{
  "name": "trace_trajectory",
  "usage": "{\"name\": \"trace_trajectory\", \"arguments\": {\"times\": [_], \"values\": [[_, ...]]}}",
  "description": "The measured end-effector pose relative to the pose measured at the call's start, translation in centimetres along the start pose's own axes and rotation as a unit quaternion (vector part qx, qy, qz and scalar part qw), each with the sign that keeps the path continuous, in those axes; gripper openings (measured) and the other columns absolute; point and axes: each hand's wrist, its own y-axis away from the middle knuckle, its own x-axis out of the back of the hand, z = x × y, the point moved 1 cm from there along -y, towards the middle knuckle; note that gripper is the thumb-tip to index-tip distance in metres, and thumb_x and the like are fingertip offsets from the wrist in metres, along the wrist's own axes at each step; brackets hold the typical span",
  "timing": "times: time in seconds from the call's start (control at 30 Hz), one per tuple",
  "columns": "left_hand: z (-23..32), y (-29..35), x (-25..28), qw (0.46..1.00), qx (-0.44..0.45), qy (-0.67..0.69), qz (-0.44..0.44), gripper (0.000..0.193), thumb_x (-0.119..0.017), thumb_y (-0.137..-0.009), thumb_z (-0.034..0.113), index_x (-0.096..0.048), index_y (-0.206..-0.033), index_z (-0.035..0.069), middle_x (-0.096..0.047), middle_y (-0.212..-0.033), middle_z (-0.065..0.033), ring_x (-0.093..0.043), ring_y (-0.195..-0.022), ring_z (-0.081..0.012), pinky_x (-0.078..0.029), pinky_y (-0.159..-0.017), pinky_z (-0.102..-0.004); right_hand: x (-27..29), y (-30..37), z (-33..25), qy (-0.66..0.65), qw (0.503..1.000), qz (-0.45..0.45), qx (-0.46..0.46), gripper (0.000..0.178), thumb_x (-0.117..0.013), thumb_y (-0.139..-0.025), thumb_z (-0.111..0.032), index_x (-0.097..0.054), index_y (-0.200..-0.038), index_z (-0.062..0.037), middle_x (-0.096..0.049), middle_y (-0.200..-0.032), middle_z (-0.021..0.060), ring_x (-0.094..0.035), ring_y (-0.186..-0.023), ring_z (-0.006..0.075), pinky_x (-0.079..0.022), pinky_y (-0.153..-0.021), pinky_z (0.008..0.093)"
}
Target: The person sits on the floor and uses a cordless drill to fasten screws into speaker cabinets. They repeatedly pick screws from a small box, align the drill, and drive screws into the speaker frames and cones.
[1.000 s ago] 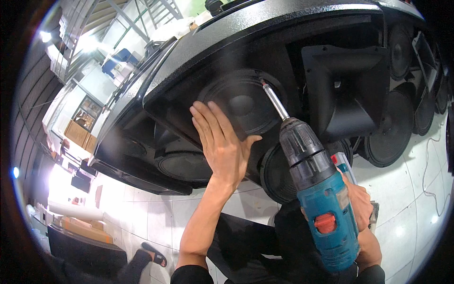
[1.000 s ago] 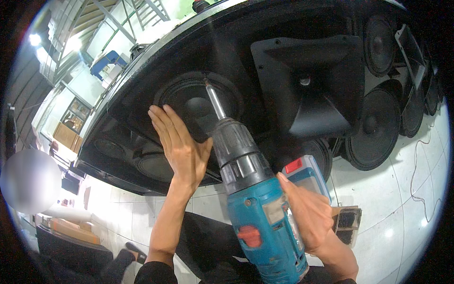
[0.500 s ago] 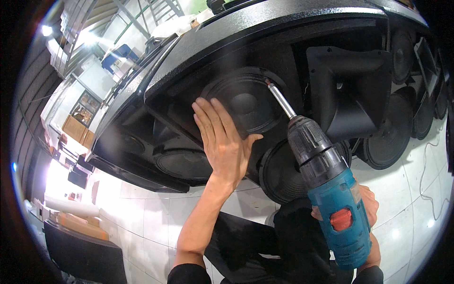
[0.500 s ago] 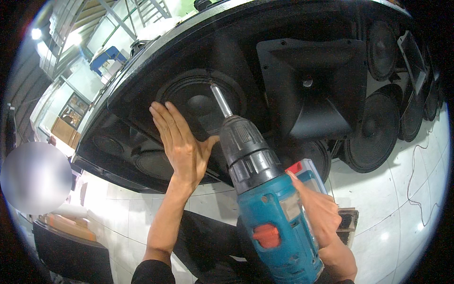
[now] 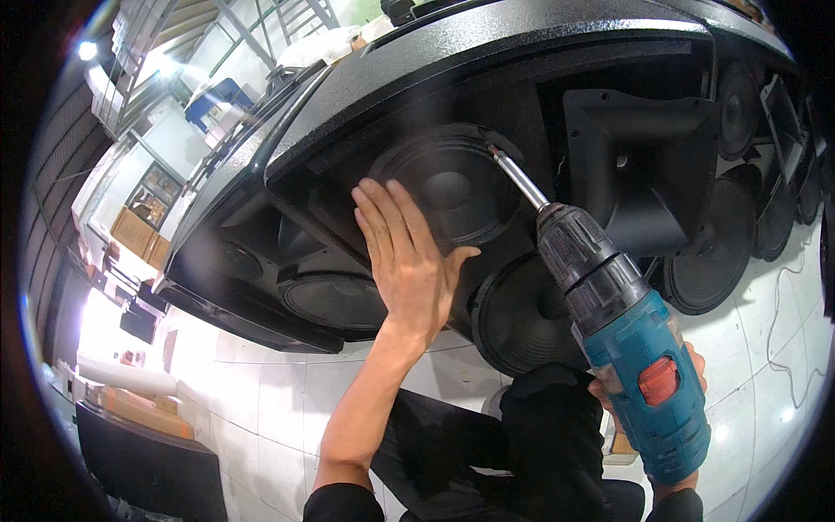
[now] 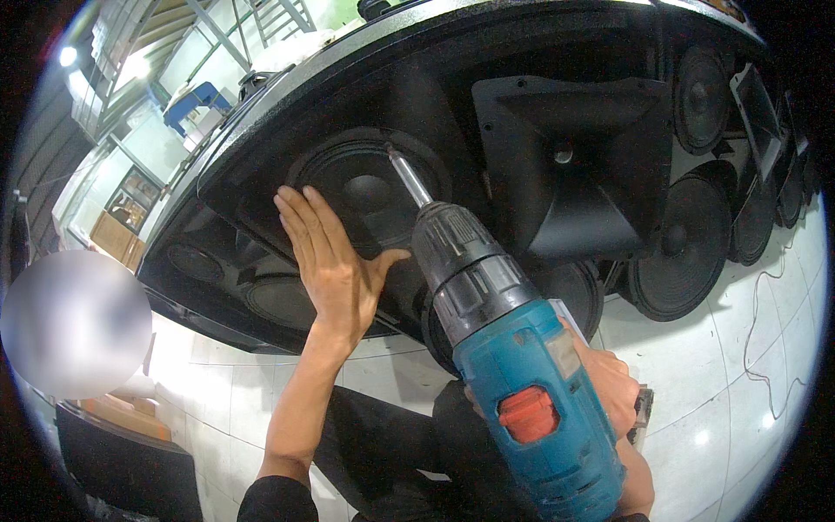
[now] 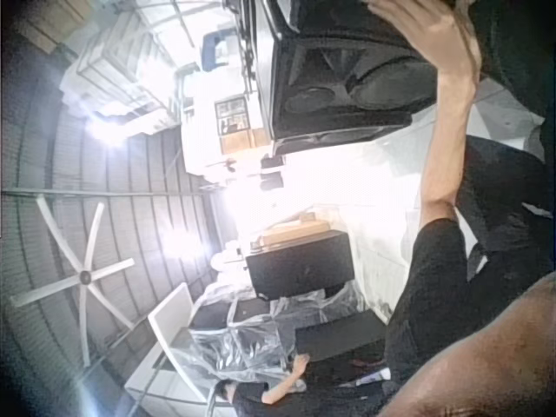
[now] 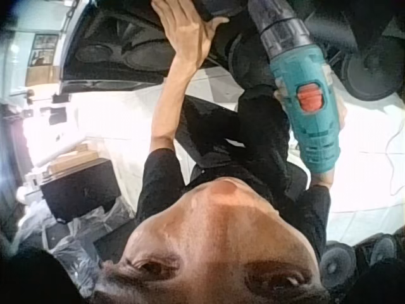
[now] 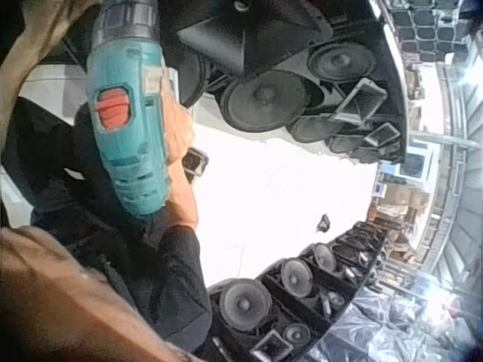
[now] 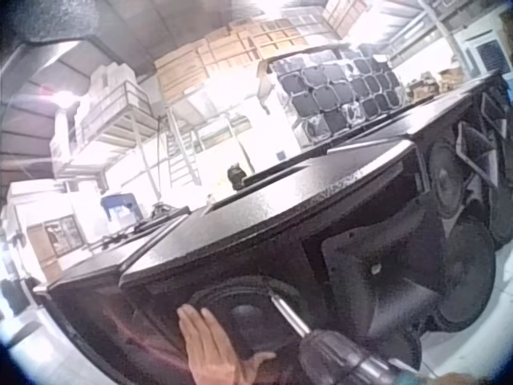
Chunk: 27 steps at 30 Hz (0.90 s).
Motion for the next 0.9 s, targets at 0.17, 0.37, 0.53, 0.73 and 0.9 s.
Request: {"name": "trace_trajectory", "arguments": {"times": [0.17, 0.37, 0.53, 0.73, 0.9], "values": [[-0.1, 0.0, -0.1, 1.0, -0.003, 0.003, 0.012, 0.102, -0.077, -0.074, 0.038, -0.025, -0.14, -0.021, -0.018, -0.145, -0.046, -0.016, -0.139, -0.0574, -0.018, -0.116, -0.0562, 0.0, 0.2, 0.3, -0.019, 1.0, 0.0, -0.018, 0.049, -0.086, -0.071, -0.037, -0.062, -0.107, -0.0152, -0.069, -0.097, 0.0053, -0.066, -0.09, 0.0187, -0.053, -0.087, 0.0361], [0.0, -0.1, 0.1, 1.0, -0.002, 0.0, 0.006, 0.101, -0.078, -0.073, 0.034, -0.026, -0.14, -0.021, -0.019, -0.145, -0.0455, -0.018, -0.139, -0.0572, -0.019, -0.116, -0.0561, 0.0, 0.3, 0.6, -0.026, 0.999, 0.013, -0.026, 0.05, -0.086, -0.07, -0.036, -0.06, -0.107, -0.0147, -0.068, -0.097, 0.0056, -0.066, -0.09, 0.0187, -0.053, -0.087, 0.0358], [0.1, -0.2, 0.4, 1.0, 0.008, 0.009, -0.005, 0.1, -0.078, -0.073, 0.033, -0.026, -0.14, -0.021, -0.019, -0.146, -0.0449, -0.018, -0.139, -0.0575, -0.019, -0.116, -0.0567, -0.1, 0.4, 0.8, -0.031, 0.999, 0.03, -0.025, 0.052, -0.087, -0.069, -0.036, -0.059, -0.107, -0.0143, -0.067, -0.097, 0.0058, -0.066, -0.091, 0.0187, -0.053, -0.087, 0.0356], [-0.2, 0.0, -0.1, 1.0, -0.007, -0.009, 0.004, 0.116, -0.084, -0.063, 0.036, -0.019, -0.141, -0.021, -0.013, -0.147, -0.0455, -0.015, -0.14, -0.0556, -0.019, -0.116, -0.056, -0.3, 0.4, 1.1, -0.037, 0.998, 0.041, -0.026, 0.054, -0.088, -0.068, -0.036, -0.058, -0.107, -0.0138, -0.067, -0.098, 0.0062, -0.066, -0.091, 0.0187, -0.053, -0.086, 0.0354], [-0.2, 0.1, -0.2, 1.0, 0.001, 0.018, 0.007, 0.097, -0.072, -0.08, 0.037, -0.023, -0.142, -0.019, -0.016, -0.147, -0.0441, -0.014, -0.14, -0.0566, -0.016, -0.116, -0.0567, -0.3, 0.5, 1.2, -0.037, 0.998, 0.047, -0.027, 0.055, -0.088, -0.067, -0.036, -0.056, -0.107, -0.0133, -0.066, -0.098, 0.0064, -0.066, -0.091, 0.0186, -0.053, -0.086, 0.0352]]}}
